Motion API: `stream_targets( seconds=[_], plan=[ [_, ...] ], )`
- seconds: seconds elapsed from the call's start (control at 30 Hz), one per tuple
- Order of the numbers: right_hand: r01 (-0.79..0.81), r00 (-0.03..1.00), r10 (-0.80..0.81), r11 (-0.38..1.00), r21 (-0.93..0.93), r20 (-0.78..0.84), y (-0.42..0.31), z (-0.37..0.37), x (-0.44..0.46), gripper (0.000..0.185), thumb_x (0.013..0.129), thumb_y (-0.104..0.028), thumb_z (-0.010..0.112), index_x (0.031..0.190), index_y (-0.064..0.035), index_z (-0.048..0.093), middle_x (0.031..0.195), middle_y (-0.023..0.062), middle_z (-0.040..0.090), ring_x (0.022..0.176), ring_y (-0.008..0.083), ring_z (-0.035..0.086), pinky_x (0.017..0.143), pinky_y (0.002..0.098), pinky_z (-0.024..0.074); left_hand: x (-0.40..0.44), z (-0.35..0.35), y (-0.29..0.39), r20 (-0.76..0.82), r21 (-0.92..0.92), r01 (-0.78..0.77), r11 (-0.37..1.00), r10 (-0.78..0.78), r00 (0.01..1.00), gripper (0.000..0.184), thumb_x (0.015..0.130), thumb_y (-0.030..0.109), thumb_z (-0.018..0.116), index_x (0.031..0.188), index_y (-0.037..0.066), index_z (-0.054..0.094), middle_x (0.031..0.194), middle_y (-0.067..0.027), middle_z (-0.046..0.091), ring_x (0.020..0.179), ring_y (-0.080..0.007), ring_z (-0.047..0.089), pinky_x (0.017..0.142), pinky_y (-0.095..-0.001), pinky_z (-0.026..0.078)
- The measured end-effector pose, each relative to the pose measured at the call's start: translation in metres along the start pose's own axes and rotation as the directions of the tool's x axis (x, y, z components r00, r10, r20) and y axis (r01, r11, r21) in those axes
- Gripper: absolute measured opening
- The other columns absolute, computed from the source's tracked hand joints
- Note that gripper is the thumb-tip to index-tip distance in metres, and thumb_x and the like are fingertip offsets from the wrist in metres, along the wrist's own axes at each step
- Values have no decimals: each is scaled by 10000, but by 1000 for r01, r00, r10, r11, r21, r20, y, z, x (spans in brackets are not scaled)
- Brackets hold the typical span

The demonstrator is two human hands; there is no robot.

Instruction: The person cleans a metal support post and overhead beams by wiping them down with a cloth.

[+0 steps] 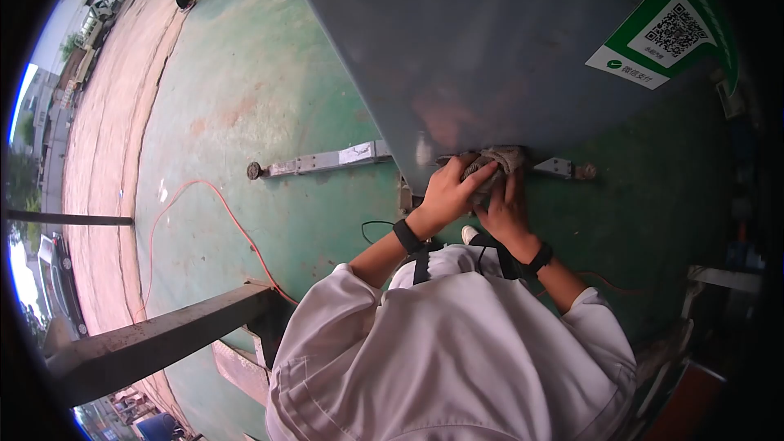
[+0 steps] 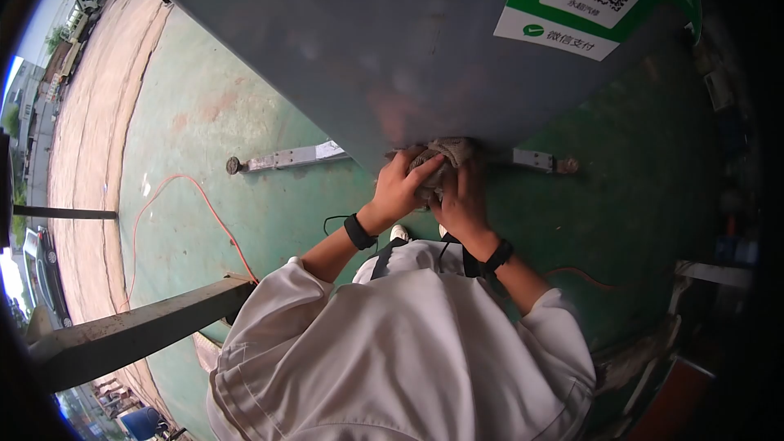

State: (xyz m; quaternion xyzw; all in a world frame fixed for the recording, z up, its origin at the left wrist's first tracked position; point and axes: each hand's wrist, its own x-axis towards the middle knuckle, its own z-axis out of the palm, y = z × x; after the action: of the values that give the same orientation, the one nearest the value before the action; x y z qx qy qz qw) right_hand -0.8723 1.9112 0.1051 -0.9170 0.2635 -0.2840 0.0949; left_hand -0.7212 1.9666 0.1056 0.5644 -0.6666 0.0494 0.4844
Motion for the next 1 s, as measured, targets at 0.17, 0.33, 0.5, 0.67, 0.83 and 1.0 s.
stream_targets(
  seconds=[0.17,0.33,0.5,0.67,0.83,1.0],
  plan=[
    [115,989,-109,992,56,-102,-31,-10,45,553,699,-173,727,1163,54,527,1245,287,436,1223,510,385,1020,608,337,40,-59,8,-230,88,-158,984,174,957,711,630,80,742,1302,194,540,1173,-170,537,925,-333,589,758,-404,513],
    [306,876,-266,951,39,-402,-101,-52,137,444,705,-171,692,1111,-17,594,1272,220,472,1214,454,409,1018,569,367,99,-120,26,-626,248,-91,965,231,745,506,729,124,765,1197,132,573,1190,-219,512,1006,-350,560,847,-422,477],
    [347,832,-261,933,93,-489,-123,-45,155,444,667,-125,689,1098,-46,614,1240,167,499,1174,403,431,996,542,392,96,-143,15,-582,217,-64,974,181,793,503,724,135,780,1183,126,575,1144,-201,510,988,-335,561,834,-429,473],
    [266,945,-233,955,127,-229,-85,-5,100,473,637,-102,708,1096,-28,615,1205,143,501,1188,352,444,1014,484,404,25,-92,-22,-432,212,-21,977,113,895,607,651,51,774,1204,119,535,1068,-176,522,925,-333,547,755,-425,474],
    [193,980,-192,981,24,-46,-33,58,23,496,678,-117,711,1155,-50,594,1292,104,454,1255,298,422,1056,465,378,-47,-38,-45,-211,131,157,979,-127,969,608,610,56,765,1179,161,578,1040,-166,544,855,-359,603,673,-412,515],
    [176,983,-169,976,-126,66,-21,43,6,520,735,-163,705,1234,-111,571,1373,45,409,1331,228,377,1121,471,281,-41,-38,-30,-123,16,230,973,-226,966,596,616,60,767,1172,143,569,1088,-173,546,882,-377,607,701,-424,523]
  ],
)
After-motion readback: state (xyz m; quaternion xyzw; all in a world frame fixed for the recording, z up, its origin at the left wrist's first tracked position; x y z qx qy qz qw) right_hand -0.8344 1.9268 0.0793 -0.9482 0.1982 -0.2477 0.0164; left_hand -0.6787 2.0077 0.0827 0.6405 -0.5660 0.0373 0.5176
